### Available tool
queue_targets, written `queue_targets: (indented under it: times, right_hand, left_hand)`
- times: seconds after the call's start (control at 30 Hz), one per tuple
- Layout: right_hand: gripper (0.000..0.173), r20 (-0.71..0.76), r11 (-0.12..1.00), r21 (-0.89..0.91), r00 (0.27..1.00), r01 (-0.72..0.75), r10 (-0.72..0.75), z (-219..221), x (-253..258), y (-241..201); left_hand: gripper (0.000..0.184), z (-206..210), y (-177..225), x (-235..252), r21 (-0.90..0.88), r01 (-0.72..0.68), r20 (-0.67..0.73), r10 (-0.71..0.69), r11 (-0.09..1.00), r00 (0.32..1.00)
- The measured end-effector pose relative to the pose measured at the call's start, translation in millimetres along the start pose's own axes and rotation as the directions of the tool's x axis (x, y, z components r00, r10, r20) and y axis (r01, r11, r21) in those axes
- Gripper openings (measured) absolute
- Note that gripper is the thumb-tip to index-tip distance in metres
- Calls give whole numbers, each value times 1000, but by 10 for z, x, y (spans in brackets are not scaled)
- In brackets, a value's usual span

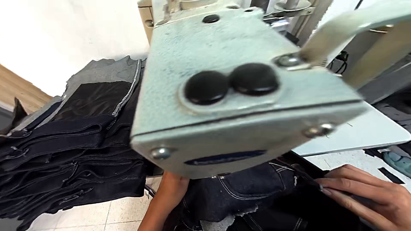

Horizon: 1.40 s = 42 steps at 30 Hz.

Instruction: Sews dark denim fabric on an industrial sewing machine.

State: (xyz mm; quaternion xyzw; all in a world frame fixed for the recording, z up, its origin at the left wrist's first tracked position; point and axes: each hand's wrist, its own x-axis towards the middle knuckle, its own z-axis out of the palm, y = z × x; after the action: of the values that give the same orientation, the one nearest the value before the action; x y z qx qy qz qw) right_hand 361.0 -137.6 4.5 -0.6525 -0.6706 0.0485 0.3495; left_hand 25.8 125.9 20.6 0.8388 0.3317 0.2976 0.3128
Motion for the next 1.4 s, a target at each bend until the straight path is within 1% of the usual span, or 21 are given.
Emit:
queue_targets:
  times: [0.1, 0.2, 0.27, 0.3, 0.37, 0.4, 0.53, 0.6, 0.67, 0.73, 0.77, 0.83, 0.87, 0.97, 1.03, 1.13, 1.23, 1.3, 1.33, 1.37, 1.4]
  right_hand:
    - [24, -138, 980, 190, 990, 54, -28, 138, 25, 99]
    - [29, -227, 995, 100, 974, 2, 21, 210, 93, 155]
    - [48, -261, 985, 57, 950, -163, 172, 198, 142, 227]
    - [57, -213, 950, 93, 926, -298, 312, 195, 138, 289]
    - [52, -84, 848, 110, 846, -518, 527, 257, 91, 435]
    - [47, -31, 826, 76, 827, -559, 562, 302, 71, 469]
    - [44, -73, 863, -49, 864, -502, 498, 463, 135, 310]
    - [46, -43, 878, -61, 880, -475, 473, 522, 188, 224]
    - [40, -11, 929, -42, 930, -368, 368, 609, 300, 72]
    - [44, 142, 953, 126, 955, -277, 259, 712, 531, -286]
    - [45, 201, 942, 225, 957, -251, 207, 807, 665, -501]
    - [43, 276, 878, 385, 943, -285, 185, 992, 907, -791]
    - [37, 311, 821, 445, 921, -358, 233, 1043, 997, -829]
    - [26, 276, 712, 490, 864, -503, 420, 1088, 1104, -653]
    - [24, 188, 748, 436, 864, -500, 467, 1076, 1110, -495]
    - [25, 0, 879, 275, 914, -390, 406, 1147, 1280, -245]
    - [22, -69, 941, 154, 946, -302, 315, 1364, 1513, 46]
    - [25, 156, 879, 192, 898, -436, 411, 1283, 1508, -169]
    - [27, 232, 851, 206, 869, -484, 438, 1261, 1392, -316]
    - [30, 195, 895, 208, 913, -395, 358, 1311, 1182, -384]
    - [37, 103, 948, 198, 967, -249, 233, 1380, 979, -431]
  left_hand:
    - [21, -56, 1, -70, 201, -55, -110, 79, 978, 991]
    - [28, -217, 111, -266, 381, -71, -121, 125, 922, 985]
    - [31, -296, 342, -423, 364, 12, -37, 1, 931, 999]
    - [35, -287, 440, -485, 342, 62, 18, -73, 938, 997]
    - [44, -163, 558, -540, 300, 155, 95, -191, 941, 977]
    - [47, -64, 582, -531, 294, 185, 97, -221, 938, 970]
    - [41, 334, 509, -450, 295, 214, -133, -181, 931, 974]
    - [33, 222, 311, -456, 189, 210, -188, -175, 959, 966]
    - [34, -164, -83, -523, 126, 233, -171, -211, 964, 963]
    - [36, -523, -612, -662, 311, 240, -195, -185, 920, 963]
    - [37, -663, -731, -744, 447, 290, -185, -230, 846, 955]
    - [32, -838, -591, -792, 634, 418, -162, -417, 650, 894]
    - [27, -834, -403, -761, 675, 431, -180, -433, 599, 884]
    - [27, -456, 10, -505, 665, 183, -161, -100, 724, 982]
    - [24, -39, 23, -190, 534, 61, -131, 11, 843, 991]
    - [23, 320, -367, 372, 374, 68, -196, 7, 925, 981]
    - [38, 345, -611, 764, 158, 210, -116, -193, 965, 974]
    - [35, 340, -674, 698, -5, 99, -77, -99, 995, 992]
    - [31, 386, -718, 531, -6, -69, -109, 68, 998, 992]
    - [31, 411, -706, 320, 17, -199, -102, 199, 980, 975]
    - [40, 347, -552, 89, -38, -225, -49, 223, 974, 974]
